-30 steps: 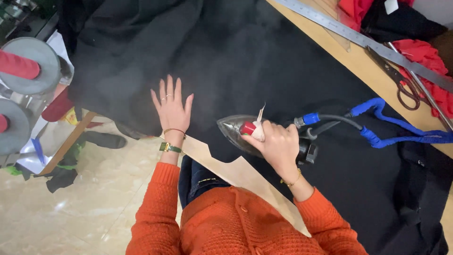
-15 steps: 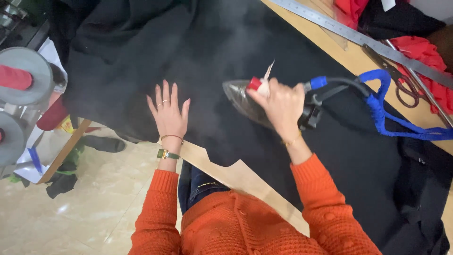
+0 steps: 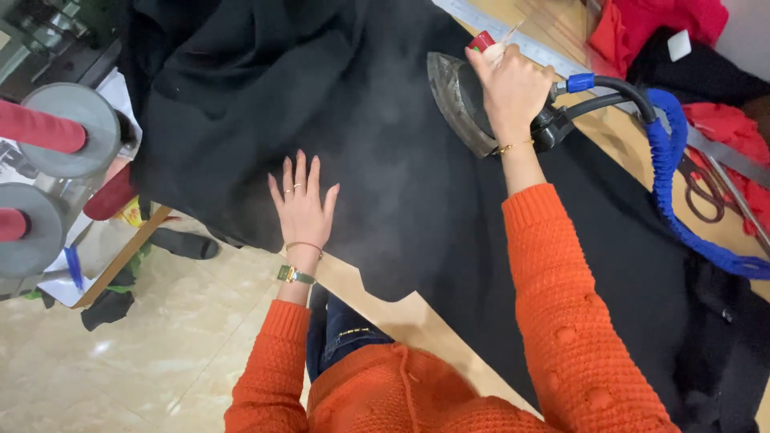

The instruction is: Smoothing out a large piece of black fabric on a workbench and pressing it with a steam iron.

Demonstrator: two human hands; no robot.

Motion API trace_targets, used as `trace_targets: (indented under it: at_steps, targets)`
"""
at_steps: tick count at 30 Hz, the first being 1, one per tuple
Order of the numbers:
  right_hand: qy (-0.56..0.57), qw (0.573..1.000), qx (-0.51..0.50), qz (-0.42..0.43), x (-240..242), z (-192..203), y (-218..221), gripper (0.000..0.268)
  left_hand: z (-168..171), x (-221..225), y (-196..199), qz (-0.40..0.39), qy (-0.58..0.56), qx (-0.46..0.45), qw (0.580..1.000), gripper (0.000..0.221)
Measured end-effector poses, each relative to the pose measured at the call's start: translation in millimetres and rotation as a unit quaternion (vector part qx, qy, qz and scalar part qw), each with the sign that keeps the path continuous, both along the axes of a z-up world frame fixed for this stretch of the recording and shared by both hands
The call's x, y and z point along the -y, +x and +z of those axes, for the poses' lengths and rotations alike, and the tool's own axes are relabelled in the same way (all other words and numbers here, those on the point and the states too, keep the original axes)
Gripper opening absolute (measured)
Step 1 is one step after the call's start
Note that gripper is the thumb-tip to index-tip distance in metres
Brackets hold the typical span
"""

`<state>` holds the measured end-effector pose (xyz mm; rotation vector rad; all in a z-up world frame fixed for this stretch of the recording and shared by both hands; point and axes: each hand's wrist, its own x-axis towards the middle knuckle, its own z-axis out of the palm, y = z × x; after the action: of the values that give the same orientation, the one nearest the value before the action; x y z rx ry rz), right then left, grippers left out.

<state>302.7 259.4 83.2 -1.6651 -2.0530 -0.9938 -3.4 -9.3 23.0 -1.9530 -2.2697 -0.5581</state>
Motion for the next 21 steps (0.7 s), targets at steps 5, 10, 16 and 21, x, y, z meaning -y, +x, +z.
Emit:
trace_targets:
  at_steps: [5,10,16,21]
  targets:
    - [-0.042,0.999,-0.022,-0.012,-32.0,-5.1,9.3,0.084,-0.1,-1.3,0.9,0.001,0.01,-0.002,1.0,0.057]
    - [-0.077,0.997,-0.007,-0.01,-29.2,-2.7,13.9,0.084,3.0,0.0,0.4,0.002,-0.003,0.01,1.0,0.056]
    - [-0.063,0.998,0.03,0.012,21.0,17.2,12.0,0.081,-1.6,-0.5,0.5,0.004,-0.005,0.012,1.0,0.057]
    - [-0.106,0.993,0.015,0.055,96.6,31.4,13.9,0.074,-19.7,-2.8,-1.3,0.011,-0.007,-0.004,1.0,0.059]
